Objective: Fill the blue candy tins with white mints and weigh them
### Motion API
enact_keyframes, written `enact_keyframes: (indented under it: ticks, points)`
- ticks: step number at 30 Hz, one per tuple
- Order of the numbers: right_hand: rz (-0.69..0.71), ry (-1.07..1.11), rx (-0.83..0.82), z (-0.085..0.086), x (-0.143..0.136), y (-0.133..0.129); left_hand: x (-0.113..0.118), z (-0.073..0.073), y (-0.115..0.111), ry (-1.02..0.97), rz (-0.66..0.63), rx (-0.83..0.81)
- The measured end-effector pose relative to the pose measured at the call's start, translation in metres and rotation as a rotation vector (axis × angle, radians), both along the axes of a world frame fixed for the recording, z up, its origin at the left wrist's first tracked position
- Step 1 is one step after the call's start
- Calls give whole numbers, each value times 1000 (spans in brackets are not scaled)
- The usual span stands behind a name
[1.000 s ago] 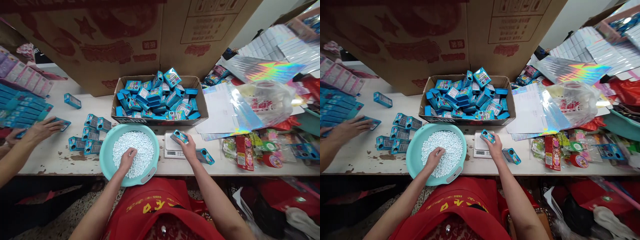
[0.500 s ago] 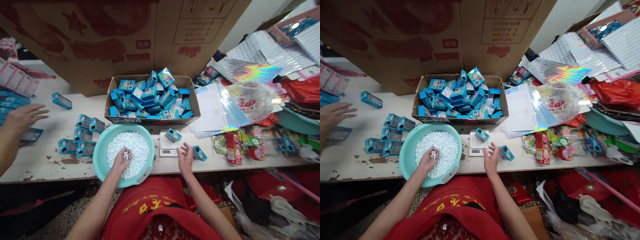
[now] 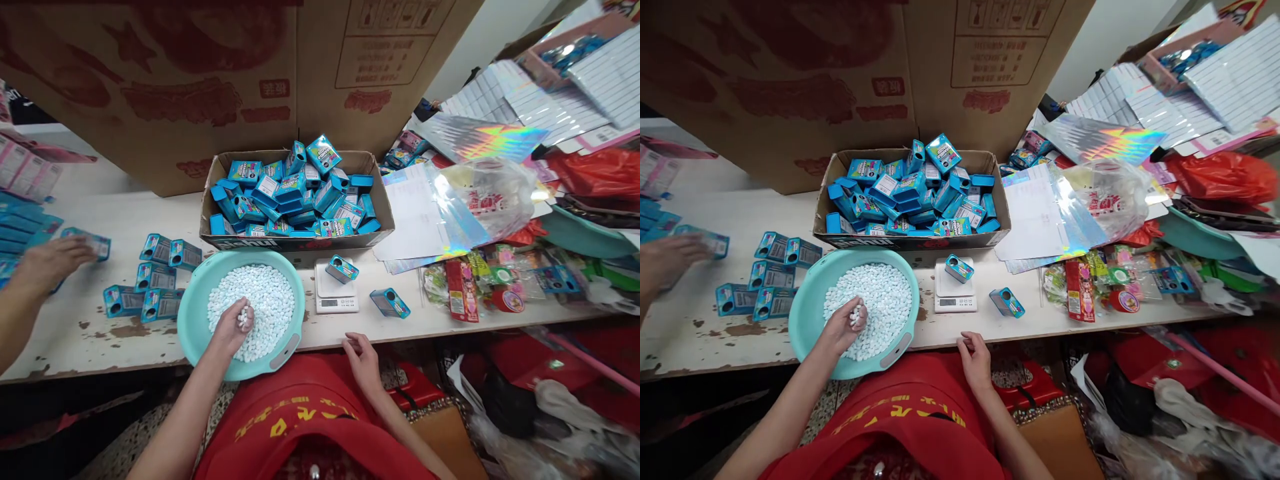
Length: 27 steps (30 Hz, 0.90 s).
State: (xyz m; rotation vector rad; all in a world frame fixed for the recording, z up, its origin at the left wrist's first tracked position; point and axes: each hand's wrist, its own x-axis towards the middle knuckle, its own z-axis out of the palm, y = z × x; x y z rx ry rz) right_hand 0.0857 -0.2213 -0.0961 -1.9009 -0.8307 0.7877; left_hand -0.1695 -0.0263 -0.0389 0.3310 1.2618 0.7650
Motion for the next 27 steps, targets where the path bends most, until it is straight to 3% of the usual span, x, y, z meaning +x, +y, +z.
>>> enact_keyframes:
  ticks: [4, 8, 11, 13, 16, 19, 22, 24, 27]
  points:
    - [-77, -17, 13, 3, 15, 21, 6, 6, 3, -159, 126, -128]
    - [-166, -113, 103, 20, 38, 85, 17, 2, 1, -143, 133, -192]
    - [-77, -175, 139, 37, 51, 138, 25, -1, 0, -103, 153, -218]
    - [7, -183, 142, 51, 52, 159, 31, 3, 1, -121, 137, -229]
    - [113, -238, 225, 82, 37, 164, 39, 26, 5, -181, 112, -159]
    - [274, -286, 325, 112, 7, 151, 48, 68, 10, -225, 102, 4]
    - [471, -292, 348, 126, -26, 142, 60, 107, 12, -195, 136, 245]
    - [555, -296, 340, 127, -44, 141, 68, 118, 12, -122, 188, 397]
    - [604, -319, 321, 123, -60, 146, 76, 116, 11, 26, 252, 525]
